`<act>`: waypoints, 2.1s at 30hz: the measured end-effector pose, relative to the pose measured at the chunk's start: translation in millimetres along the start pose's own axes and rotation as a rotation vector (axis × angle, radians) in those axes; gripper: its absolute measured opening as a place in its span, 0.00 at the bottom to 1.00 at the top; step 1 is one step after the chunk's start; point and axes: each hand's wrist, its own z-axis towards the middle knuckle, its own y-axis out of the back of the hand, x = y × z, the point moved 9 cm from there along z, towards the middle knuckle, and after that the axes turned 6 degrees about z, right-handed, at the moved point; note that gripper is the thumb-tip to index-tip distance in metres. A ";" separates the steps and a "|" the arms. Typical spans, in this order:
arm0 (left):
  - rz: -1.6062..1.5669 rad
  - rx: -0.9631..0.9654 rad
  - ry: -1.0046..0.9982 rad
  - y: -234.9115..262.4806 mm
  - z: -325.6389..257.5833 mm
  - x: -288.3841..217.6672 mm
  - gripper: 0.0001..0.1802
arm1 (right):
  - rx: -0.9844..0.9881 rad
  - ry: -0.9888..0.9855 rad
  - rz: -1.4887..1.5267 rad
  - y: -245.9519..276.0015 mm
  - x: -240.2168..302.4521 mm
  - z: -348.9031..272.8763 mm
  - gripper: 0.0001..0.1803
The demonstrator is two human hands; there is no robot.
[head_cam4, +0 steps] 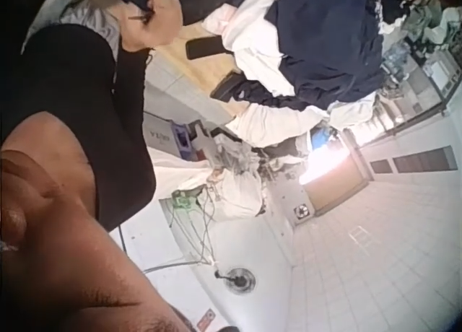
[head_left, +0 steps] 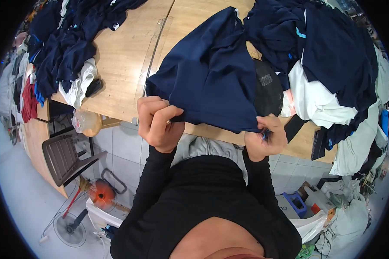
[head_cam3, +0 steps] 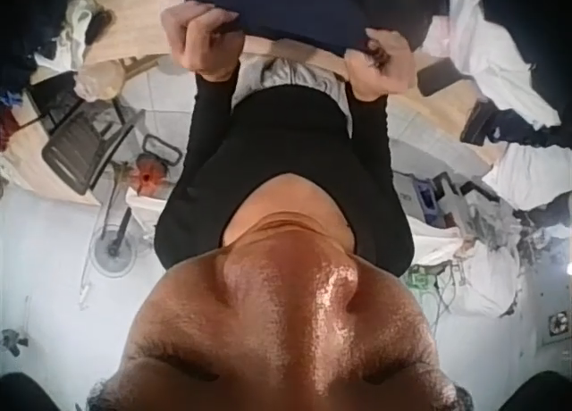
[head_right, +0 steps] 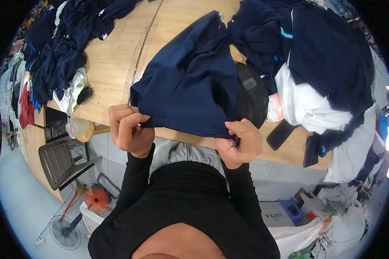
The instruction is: Inspecting blue garments and trimming loose threads using a pair of thread snips.
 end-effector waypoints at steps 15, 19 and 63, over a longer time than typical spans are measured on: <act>0.074 0.287 0.128 -10.8 -29.6 10.9 0.23 | -0.011 -0.031 -0.065 3.4 0.0 2.3 0.30; -0.165 0.637 0.448 -19.0 -92.2 21.5 0.20 | 0.077 -0.100 -0.144 5.0 -17.0 -1.5 0.30; -1.288 0.427 1.399 -86.6 -97.8 4.3 0.06 | 0.388 -0.220 0.211 -50.8 22.1 3.1 0.16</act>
